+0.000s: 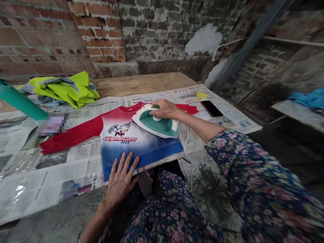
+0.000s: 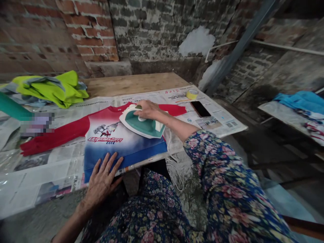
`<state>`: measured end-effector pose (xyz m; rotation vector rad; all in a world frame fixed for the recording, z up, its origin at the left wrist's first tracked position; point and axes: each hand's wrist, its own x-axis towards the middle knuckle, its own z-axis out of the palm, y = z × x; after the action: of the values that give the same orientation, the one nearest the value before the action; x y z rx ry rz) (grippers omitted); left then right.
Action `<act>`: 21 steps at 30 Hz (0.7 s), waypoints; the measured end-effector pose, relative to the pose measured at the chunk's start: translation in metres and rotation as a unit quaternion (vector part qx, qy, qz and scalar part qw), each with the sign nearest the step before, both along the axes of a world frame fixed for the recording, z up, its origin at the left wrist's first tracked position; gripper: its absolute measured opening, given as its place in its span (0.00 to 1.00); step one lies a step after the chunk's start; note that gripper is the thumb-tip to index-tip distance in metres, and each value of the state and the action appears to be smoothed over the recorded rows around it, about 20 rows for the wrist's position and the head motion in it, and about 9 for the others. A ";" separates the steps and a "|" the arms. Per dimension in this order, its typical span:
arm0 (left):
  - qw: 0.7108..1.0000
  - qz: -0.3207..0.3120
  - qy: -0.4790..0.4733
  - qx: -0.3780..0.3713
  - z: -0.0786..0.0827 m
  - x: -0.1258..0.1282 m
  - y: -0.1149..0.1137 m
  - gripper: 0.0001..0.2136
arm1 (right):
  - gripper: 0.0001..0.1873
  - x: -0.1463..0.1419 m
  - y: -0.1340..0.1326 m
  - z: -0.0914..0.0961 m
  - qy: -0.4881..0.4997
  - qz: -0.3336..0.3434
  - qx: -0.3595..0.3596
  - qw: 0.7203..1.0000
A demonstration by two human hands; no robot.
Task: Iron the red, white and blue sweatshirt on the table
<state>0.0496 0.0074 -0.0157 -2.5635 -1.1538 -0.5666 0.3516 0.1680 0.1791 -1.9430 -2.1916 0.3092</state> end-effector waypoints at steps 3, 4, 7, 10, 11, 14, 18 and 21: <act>1.000 -0.004 -0.002 -0.003 0.001 0.001 -0.001 0.29 | 0.20 -0.009 0.016 -0.012 0.010 -0.001 -0.025 1.000; 1.000 -0.006 -0.002 -0.004 0.002 0.002 -0.001 0.29 | 0.21 -0.007 0.021 -0.014 0.009 -0.016 -0.022 1.000; 1.000 -0.004 -0.003 -0.016 0.003 0.003 -0.002 0.30 | 0.23 0.007 0.032 -0.015 0.000 -0.074 0.003 0.997; 1.000 0.000 -0.003 -0.029 0.004 0.004 -0.001 0.30 | 0.23 0.022 0.038 -0.012 -0.002 -0.124 0.016 0.992; 1.000 0.001 -0.001 -0.029 0.004 0.004 -0.001 0.30 | 0.23 0.026 0.039 -0.010 -0.002 -0.137 0.017 0.990; 1.000 0.004 0.008 -0.018 0.005 0.005 -0.001 0.29 | 0.26 0.032 0.033 -0.004 -0.013 -0.162 0.022 0.987; 1.000 -0.005 -0.007 0.002 0.005 0.004 0.001 0.29 | 0.29 0.041 0.012 0.004 -0.033 -0.161 0.037 0.986; 1.000 -0.017 -0.022 0.014 0.006 0.004 0.003 0.28 | 0.29 0.046 -0.005 0.007 -0.027 -0.139 0.043 0.989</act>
<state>0.0535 0.0106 -0.0099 -2.5631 -1.1095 -0.6450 0.3980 0.1634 0.1860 -2.1947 -1.8946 0.1169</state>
